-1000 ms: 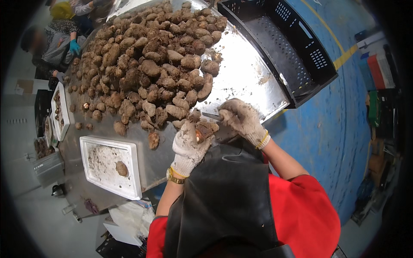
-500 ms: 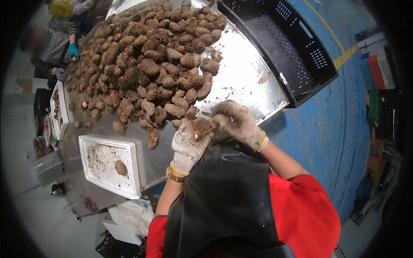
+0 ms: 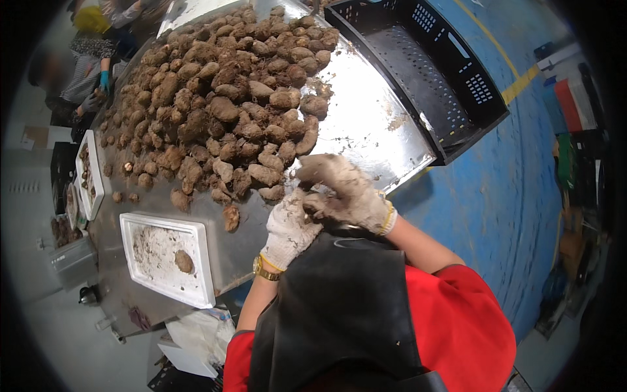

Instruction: The person peels a large pile of root vegetables using a small knife, removing the outer skin and placing the peeled items into a white tray. The person works continuously at a metal table in a shared workspace.

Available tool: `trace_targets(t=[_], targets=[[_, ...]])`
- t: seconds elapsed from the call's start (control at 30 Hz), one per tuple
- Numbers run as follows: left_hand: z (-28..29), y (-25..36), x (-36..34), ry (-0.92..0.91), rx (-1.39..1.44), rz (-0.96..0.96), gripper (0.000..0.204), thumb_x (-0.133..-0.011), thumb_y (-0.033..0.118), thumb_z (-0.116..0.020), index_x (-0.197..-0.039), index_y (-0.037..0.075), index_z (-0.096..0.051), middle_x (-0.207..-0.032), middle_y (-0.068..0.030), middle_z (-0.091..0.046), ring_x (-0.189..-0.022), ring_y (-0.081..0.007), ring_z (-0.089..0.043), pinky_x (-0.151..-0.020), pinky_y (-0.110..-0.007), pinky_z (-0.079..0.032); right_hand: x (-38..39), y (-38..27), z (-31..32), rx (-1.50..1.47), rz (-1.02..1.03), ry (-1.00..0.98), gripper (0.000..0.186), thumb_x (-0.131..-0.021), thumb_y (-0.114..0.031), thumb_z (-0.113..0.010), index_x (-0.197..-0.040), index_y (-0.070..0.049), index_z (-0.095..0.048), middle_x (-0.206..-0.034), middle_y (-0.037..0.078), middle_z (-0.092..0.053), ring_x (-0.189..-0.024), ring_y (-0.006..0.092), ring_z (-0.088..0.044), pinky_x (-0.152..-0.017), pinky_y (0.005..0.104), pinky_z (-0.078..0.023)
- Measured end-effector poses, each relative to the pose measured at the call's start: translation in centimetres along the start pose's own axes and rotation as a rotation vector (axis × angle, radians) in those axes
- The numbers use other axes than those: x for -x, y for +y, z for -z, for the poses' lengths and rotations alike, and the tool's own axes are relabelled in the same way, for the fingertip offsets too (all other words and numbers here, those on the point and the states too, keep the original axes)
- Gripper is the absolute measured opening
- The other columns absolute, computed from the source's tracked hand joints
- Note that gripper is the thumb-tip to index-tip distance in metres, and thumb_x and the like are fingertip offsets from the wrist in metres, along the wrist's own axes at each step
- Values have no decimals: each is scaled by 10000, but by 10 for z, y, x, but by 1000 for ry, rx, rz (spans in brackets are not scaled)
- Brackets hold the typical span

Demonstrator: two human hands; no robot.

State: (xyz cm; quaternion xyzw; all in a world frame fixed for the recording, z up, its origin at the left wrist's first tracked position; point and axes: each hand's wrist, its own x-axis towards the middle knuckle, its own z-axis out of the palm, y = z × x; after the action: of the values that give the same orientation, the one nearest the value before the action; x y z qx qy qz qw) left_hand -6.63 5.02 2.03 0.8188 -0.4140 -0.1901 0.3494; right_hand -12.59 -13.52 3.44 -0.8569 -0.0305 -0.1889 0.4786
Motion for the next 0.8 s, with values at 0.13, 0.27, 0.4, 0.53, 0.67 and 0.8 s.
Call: trace_targets(t=[0.13,0.27,0.4,0.53,0.67,0.8], targets=[[-5,8,0,87,-46,21,702,-734,187,-820,-1357,74,-519,-1132,-130,-683,-976,-289,-695,-857,-373,-554,15,55,-22,-78,-218,64,175,-873,-205,-717,-1013,-104,-691,-980,97,-674,-909,292,-656,-819,390,-544],[6,8,2,153,91,151,747,-764,214,-824,-1408,81,-468,-1203,-137,-665,-1062,-285,-679,-901,-371,-541,24,64,4,225,-225,156,156,-888,-129,-690,-1029,-63,-683,-975,115,-669,-841,256,-672,-742,354,-561],[6,11,0,188,56,136,753,-775,200,-812,-1417,58,-445,-1264,-165,-630,-1075,-325,-665,-878,-392,-542,25,28,11,-275,-378,-12,194,-962,5,-611,-1154,8,-641,-1001,63,-651,-868,117,-656,-700,241,-548],[1,6,0,151,-5,121,742,-771,189,-811,-1401,23,-455,-1257,-180,-628,-1098,-343,-648,-886,-393,-540,19,5,-1,-122,15,20,172,-941,-75,-677,-1101,-13,-672,-957,81,-651,-846,129,-658,-716,286,-548],[0,5,5,223,147,97,672,-822,193,-797,-1381,14,-468,-1231,-152,-647,-1104,-277,-655,-910,-361,-532,35,55,-12,-136,-483,6,175,-983,-150,-647,-1061,6,-660,-891,47,-662,-754,102,-632,-694,265,-528],[20,33,-8,181,862,498,389,-955,187,-667,-1271,-3,-545,-1130,-96,-696,-965,-154,-685,-881,-291,-547,32,48,2,-363,-640,-11,192,-995,-134,-630,-1121,10,-650,-1001,35,-647,-822,87,-602,-733,246,-517]])
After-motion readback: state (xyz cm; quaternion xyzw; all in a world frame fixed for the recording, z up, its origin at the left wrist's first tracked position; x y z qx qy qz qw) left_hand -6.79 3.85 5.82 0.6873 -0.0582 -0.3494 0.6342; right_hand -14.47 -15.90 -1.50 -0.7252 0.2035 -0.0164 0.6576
